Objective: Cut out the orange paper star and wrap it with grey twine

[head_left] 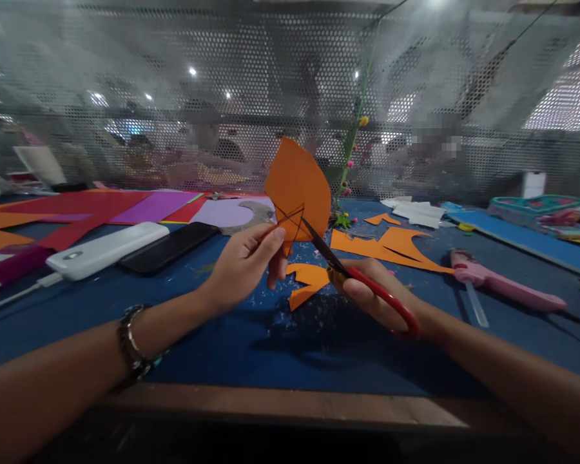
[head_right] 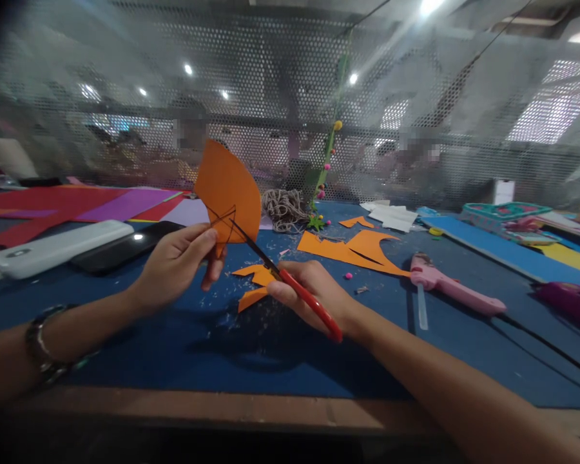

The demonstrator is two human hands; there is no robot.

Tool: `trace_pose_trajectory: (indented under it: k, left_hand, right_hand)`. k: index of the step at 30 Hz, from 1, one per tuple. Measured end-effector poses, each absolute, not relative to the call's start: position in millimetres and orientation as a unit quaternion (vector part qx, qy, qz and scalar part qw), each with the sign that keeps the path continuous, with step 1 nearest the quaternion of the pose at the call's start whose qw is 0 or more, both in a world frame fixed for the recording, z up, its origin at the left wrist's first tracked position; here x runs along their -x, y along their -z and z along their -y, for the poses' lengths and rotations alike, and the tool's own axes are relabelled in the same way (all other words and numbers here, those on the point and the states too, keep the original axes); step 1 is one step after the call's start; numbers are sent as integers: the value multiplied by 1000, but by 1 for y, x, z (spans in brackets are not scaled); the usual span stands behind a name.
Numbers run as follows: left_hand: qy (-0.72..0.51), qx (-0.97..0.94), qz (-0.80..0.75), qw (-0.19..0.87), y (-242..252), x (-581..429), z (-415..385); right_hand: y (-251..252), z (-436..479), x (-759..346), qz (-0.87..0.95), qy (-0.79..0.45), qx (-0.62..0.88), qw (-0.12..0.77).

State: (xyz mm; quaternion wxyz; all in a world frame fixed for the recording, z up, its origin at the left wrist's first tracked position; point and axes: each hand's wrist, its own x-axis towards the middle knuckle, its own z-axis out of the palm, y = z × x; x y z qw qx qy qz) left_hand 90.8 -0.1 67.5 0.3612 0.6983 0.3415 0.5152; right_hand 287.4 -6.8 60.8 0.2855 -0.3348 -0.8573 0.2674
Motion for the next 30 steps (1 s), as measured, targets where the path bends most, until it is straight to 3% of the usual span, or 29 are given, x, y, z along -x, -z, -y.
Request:
trace_pose_trajectory:
  k: [10, 30]
  left_hand:
    - [-516, -700, -351, 348, -68, -92, 0]
    - [-509, -742, -326, 290, -64, -90, 0]
  right_hand:
    - [-63, 5, -293, 886, -280, 287, 234]
    - [-61, 5, -293, 881, -273, 292, 252]
